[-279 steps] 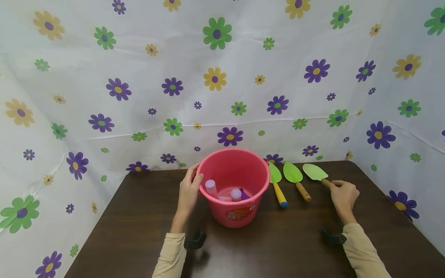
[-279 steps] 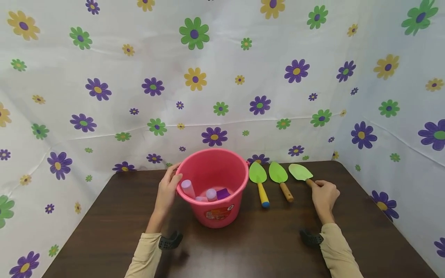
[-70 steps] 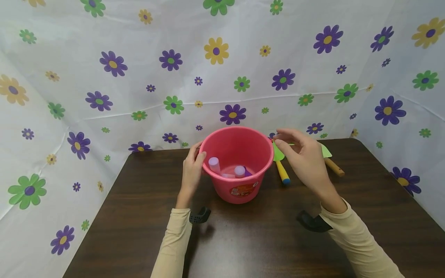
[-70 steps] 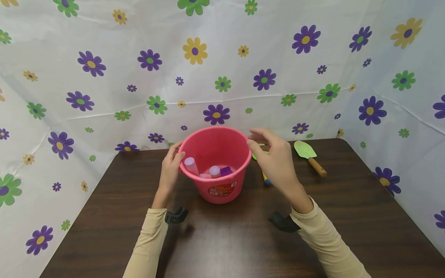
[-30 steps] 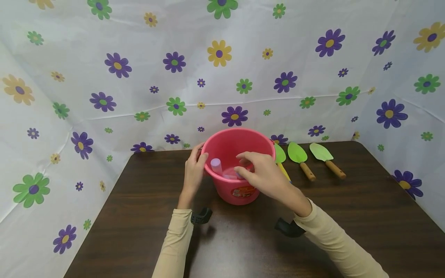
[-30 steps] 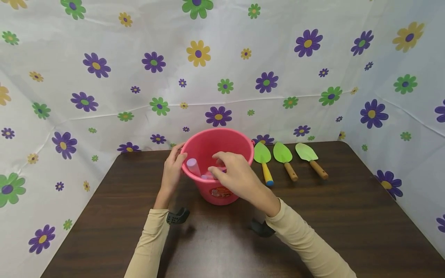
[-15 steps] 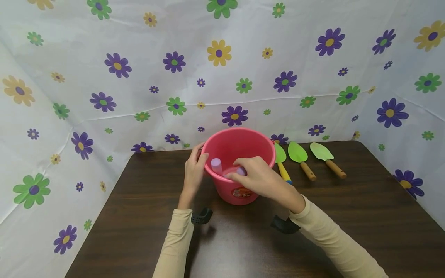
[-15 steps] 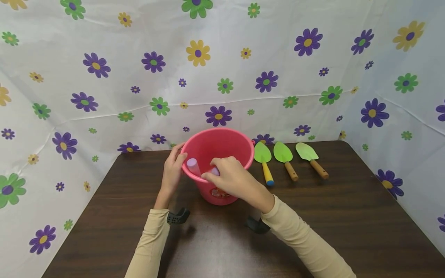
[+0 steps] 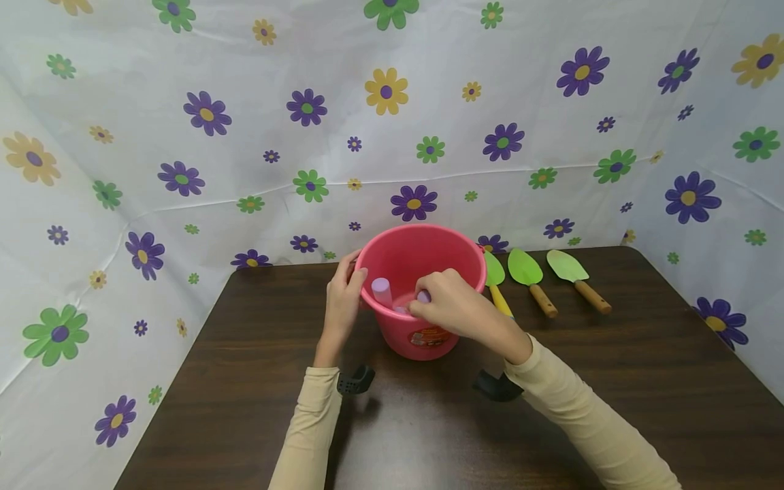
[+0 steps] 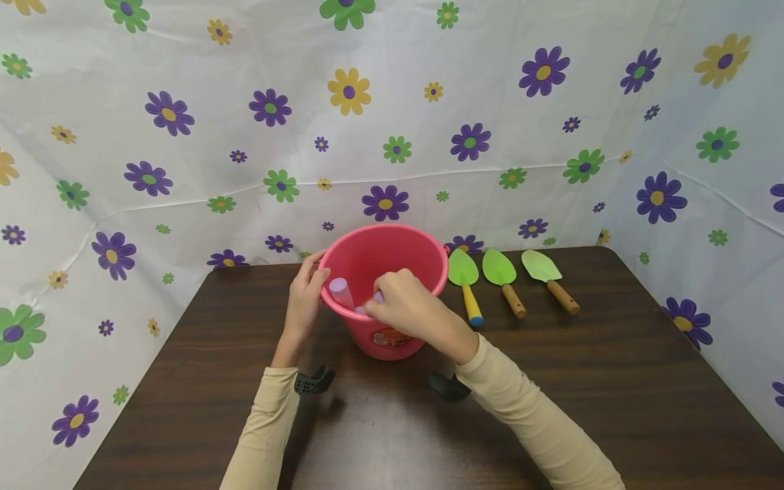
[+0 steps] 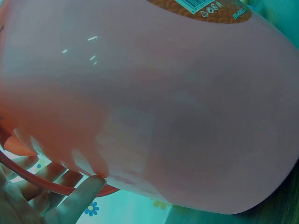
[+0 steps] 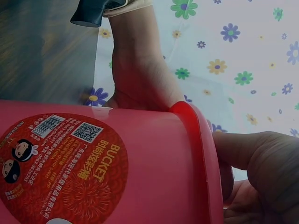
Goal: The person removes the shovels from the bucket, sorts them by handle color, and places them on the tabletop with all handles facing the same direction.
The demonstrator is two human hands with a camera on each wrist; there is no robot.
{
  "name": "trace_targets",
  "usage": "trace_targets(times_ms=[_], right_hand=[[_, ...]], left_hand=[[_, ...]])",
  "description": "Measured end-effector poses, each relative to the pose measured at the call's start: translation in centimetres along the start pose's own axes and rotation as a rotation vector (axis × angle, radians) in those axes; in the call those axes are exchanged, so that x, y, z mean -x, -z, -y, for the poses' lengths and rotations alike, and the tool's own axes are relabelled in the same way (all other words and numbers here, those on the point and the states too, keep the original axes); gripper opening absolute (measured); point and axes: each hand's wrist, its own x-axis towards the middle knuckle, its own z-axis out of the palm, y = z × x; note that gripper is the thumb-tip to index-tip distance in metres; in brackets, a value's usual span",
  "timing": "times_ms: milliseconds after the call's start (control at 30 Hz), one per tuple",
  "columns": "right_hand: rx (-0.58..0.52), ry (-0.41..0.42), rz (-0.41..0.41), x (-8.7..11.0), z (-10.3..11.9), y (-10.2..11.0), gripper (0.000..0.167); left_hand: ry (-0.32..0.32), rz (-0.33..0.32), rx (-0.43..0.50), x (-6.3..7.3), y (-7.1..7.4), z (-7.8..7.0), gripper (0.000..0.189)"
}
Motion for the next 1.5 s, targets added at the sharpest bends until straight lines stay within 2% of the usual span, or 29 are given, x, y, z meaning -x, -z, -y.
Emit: trace_targets(times_ms=[567, 900, 1200, 1500], right_hand=[[0.012, -0.037, 0.038, -0.9, -0.6, 0.4, 0.01], [0.012, -0.028, 0.057, -0.8, -0.8, 0.8, 0.007], [0.006, -0.009, 0.019, -0.5, -1.4, 1.0, 0.009], [-0.038, 0.004, -0.02, 0.0, -1.0, 1.7, 0.007]], left_hand=[[0.004, 0.009, 0.01, 0.0, 0.1, 0.0, 0.048], [0.001, 0.003, 0.005, 0.0, 0.0, -0.1, 0.047], [0.0, -0.002, 0.01, 0.1, 0.0, -0.1, 0.048], [0.003, -0.004, 0.011, 0.2, -0.1, -0.2, 0.048]])
